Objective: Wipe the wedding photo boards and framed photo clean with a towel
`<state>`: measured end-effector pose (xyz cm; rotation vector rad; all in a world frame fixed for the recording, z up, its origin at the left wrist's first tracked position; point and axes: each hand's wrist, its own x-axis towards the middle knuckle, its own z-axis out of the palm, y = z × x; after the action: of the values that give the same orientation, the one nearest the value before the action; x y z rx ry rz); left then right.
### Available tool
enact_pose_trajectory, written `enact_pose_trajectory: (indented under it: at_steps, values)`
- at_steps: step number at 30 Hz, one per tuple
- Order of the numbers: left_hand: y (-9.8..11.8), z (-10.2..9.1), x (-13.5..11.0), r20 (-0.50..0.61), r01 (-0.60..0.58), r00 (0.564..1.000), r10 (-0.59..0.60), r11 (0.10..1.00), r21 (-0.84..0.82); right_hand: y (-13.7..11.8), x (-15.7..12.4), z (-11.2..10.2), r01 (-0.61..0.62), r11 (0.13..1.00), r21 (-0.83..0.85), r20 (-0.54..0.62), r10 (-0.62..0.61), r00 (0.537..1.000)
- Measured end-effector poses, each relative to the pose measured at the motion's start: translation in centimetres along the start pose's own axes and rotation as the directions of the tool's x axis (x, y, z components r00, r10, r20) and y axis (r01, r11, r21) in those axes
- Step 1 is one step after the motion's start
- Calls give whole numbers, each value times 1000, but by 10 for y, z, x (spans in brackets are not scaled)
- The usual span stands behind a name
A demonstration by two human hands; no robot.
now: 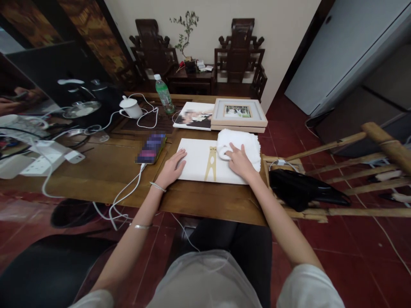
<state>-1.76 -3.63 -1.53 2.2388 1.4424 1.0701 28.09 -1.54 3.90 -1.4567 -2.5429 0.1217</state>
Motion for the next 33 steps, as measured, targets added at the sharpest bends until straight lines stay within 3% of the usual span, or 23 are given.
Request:
enact_pose_trajectory:
  at_steps: [7,11,15,26,29,33]
  values:
    - [0,1,0,-1,2,1000,-2,1000,-3,-39,-67,-5,111,993,50,8,-111,994]
    - [0,1,0,-4,0,1000,0,1000,-8,-43,-86,-14,129,986,104,52,-135,989]
    - [-1,1,-1,-4,-6,1000,6,1000,-8,-31,-78,-15,116,985,124,41,-121,992]
    - [-1,1,0,-2,3,1000,-3,1000,-2,-7,-9,-4,10,999,33,-9,-10,1000]
    - [-1,1,0,3,6,1000,-6,1000,-2,-18,-16,-5,1,1000,20,11,-1,1000]
    - [0,1,1,13,-2,1000,2,1000,4,-40,-49,-8,22,1000,11,22,-23,1000]
